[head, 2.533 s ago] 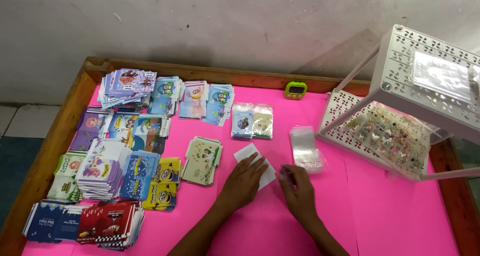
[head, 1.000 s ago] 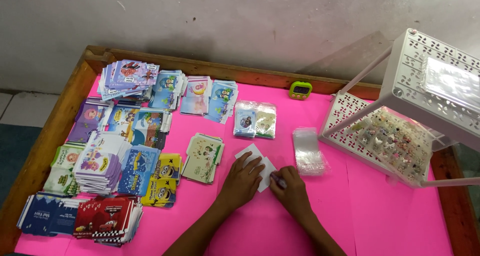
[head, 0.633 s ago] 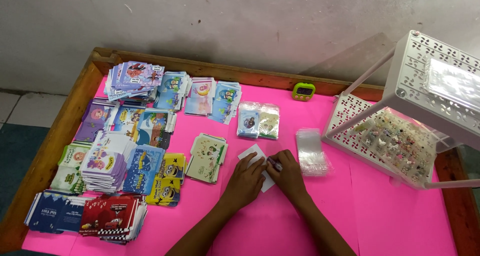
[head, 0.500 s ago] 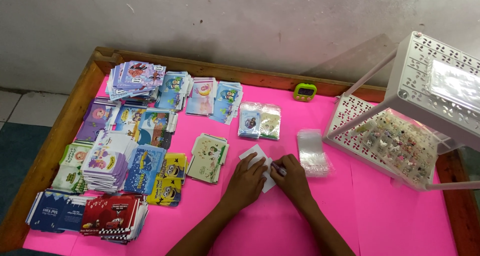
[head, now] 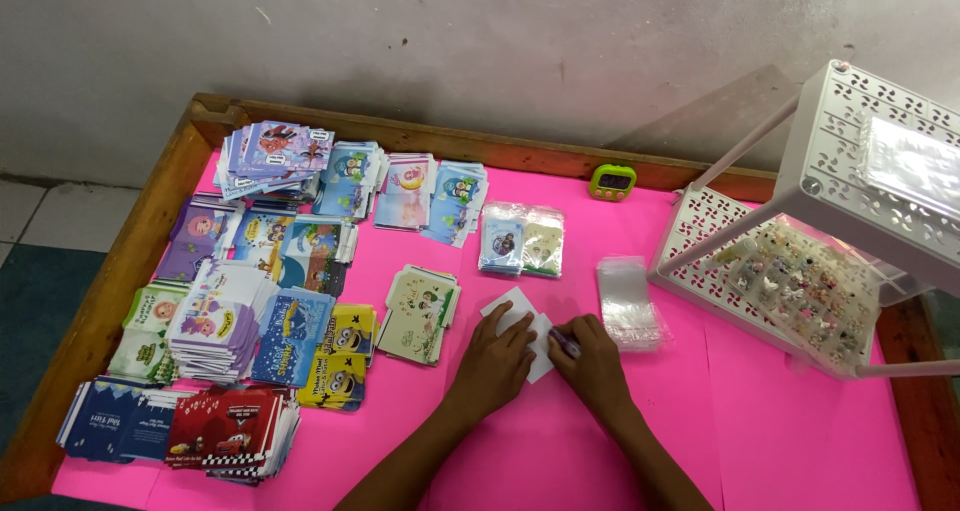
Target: Folding small cards and inserting them into clear plastic sleeves at a workshop table.
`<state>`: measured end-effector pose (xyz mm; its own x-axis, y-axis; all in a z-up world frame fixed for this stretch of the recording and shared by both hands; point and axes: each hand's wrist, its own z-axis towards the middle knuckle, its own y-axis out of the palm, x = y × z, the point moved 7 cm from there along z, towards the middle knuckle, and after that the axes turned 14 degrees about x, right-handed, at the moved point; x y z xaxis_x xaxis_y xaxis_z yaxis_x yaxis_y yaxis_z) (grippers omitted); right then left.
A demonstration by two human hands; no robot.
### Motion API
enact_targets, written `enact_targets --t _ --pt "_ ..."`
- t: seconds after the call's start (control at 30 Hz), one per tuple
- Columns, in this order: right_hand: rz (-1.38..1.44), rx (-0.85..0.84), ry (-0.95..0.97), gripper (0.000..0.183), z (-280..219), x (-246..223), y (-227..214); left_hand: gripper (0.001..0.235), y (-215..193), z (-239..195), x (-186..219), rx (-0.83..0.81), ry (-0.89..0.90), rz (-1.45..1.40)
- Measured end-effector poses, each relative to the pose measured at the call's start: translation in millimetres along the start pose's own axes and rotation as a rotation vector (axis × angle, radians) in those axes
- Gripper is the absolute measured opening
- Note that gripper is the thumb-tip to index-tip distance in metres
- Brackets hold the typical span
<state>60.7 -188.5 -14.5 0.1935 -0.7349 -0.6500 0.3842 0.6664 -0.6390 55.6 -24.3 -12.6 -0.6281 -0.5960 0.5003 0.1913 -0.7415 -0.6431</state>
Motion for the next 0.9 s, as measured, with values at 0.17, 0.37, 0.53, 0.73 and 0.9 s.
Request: enact_targets --t 0.17,0.37,0.53,0.73,0.9 --pt "-0.068 0.02 0.016 0.011 -25 -9 -18 0.029 3 -1 -1 0.002 -0.009 0.0" --pt "-0.081 0.018 -0.005 0.014 -50 -22 -8 0.026 -1 1 1 0.035 0.027 0.001" --pt "0.122 -0.146 0.013 0.014 -47 -23 -5 0.025 -7 5 7 0.044 0.039 -0.004" --pt "-0.029 -0.025 0.061 0.011 -27 -6 -22 0.023 -11 6 7 0.056 0.049 0.053" --pt "-0.059 -0.008 -0.095 0.014 -48 -25 -10 0.024 -3 -1 2 0.049 0.052 0.104"
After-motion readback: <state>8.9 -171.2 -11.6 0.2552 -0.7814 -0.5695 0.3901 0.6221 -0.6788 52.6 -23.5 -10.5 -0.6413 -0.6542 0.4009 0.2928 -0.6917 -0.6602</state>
